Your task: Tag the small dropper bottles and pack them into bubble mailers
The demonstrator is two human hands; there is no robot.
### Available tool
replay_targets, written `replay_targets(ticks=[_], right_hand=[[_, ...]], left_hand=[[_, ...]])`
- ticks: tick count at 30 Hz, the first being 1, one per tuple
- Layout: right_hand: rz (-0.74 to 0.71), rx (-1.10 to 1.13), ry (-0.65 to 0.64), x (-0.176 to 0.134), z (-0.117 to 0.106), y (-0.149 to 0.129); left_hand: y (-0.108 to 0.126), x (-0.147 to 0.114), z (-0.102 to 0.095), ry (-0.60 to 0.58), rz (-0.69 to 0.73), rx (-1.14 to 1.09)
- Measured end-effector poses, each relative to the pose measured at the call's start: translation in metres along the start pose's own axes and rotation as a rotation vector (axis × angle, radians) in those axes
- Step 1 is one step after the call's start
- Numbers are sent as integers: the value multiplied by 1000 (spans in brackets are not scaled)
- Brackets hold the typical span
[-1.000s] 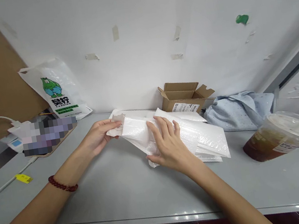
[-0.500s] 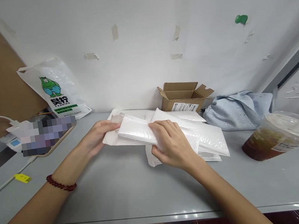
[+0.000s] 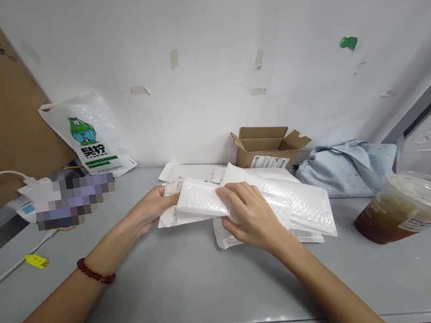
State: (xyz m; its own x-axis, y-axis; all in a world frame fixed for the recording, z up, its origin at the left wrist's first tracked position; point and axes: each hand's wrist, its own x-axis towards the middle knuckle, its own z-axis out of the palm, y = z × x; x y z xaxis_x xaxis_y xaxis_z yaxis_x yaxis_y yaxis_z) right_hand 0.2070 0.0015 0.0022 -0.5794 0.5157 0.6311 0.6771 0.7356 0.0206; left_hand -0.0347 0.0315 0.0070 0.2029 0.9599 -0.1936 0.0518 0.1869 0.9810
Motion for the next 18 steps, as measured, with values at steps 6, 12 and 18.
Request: replay_targets(ticks=[6, 12, 18], right_hand=[[98, -16, 149, 2, -8, 5], [408, 74, 286, 6, -12, 4], [329, -4, 228, 2, -3, 2]], left_hand=[[8, 7, -28, 76, 118, -159], [0, 19, -61, 276, 84, 32], [-14, 25, -53, 264, 45, 411]])
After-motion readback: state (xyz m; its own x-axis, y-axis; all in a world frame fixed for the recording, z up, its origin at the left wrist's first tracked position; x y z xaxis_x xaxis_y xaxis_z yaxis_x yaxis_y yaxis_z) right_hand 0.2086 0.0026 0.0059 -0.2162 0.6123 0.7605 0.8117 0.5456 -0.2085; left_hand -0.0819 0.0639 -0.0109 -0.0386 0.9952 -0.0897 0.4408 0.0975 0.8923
